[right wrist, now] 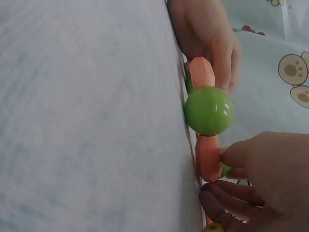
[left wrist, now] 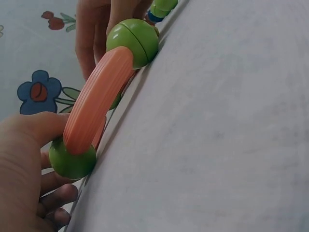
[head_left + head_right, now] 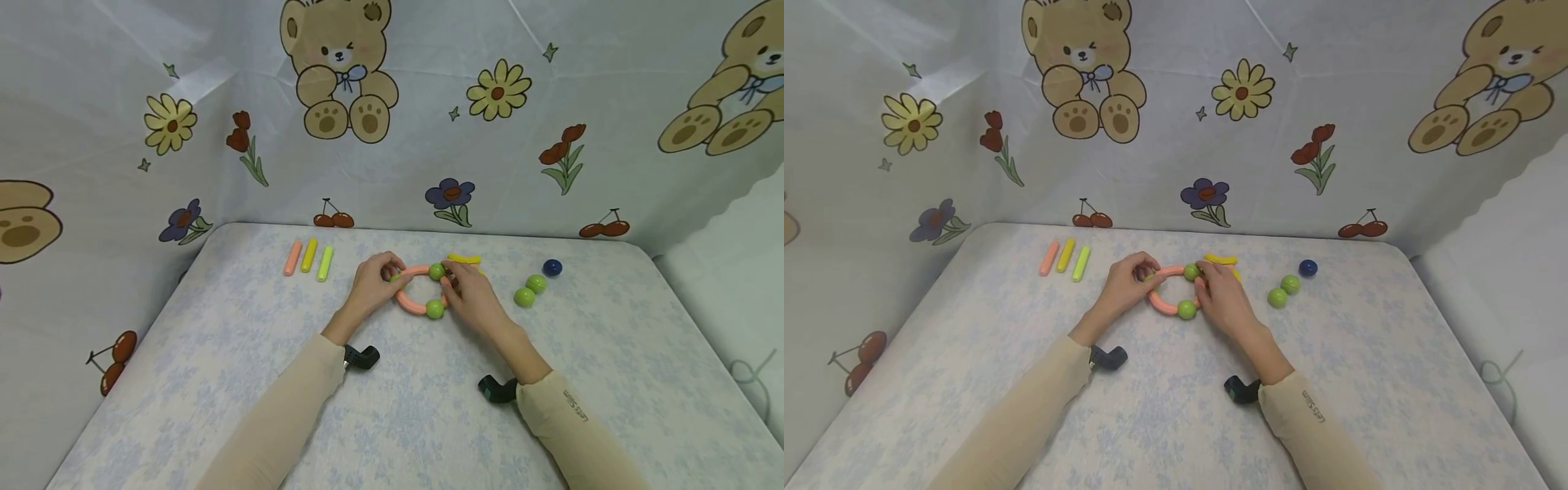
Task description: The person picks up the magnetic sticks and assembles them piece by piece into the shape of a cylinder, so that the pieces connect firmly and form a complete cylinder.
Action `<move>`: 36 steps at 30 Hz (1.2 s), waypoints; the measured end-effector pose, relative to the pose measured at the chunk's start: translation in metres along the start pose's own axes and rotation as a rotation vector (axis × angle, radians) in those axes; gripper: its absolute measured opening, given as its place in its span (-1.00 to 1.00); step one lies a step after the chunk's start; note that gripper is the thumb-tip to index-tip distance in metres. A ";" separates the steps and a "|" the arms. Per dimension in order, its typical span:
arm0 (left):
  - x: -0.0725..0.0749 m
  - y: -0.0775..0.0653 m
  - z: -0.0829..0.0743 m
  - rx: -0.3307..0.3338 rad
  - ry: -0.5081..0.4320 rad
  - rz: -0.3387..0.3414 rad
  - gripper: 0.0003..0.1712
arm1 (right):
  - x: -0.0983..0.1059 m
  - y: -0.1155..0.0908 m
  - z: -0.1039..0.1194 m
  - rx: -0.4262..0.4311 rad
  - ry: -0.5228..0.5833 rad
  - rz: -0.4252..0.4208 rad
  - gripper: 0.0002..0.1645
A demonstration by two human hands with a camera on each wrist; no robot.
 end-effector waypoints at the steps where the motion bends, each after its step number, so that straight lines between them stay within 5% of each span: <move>1: 0.000 0.000 0.000 -0.004 -0.007 -0.003 -0.76 | 0.000 0.000 0.000 0.006 0.003 0.001 -0.44; 10: 0.007 0.002 0.001 -0.020 -0.091 -0.085 -0.78 | -0.006 -0.001 0.002 0.034 0.025 0.118 -0.01; 13: 0.010 0.001 0.001 0.004 -0.082 -0.104 -0.78 | -0.005 -0.002 0.000 0.036 0.077 0.122 -0.01; 20: 0.012 0.002 -0.004 0.004 0.004 -0.025 -0.64 | -0.004 -0.001 0.002 0.080 0.146 0.101 -0.16; 27: 0.017 0.002 -0.001 0.065 -0.057 0.037 -0.69 | -0.006 0.000 0.003 0.065 0.141 0.105 -0.02; 33: 0.021 0.003 0.001 0.091 -0.066 -0.001 -0.72 | -0.006 0.000 0.002 0.048 0.145 0.088 -0.01; 36: 0.033 0.005 0.001 0.083 -0.035 -0.065 -0.77 | -0.007 -0.001 0.002 0.040 0.155 0.080 -0.02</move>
Point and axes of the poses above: each hand's wrist, its own y-axis towards the middle knuckle, its own x-axis out of the back of the hand, z = x × y, the point moved 7 cm from there along y, towards the middle knuckle, and after that the axes turned 8 degrees about x, right-handed, at the moved point
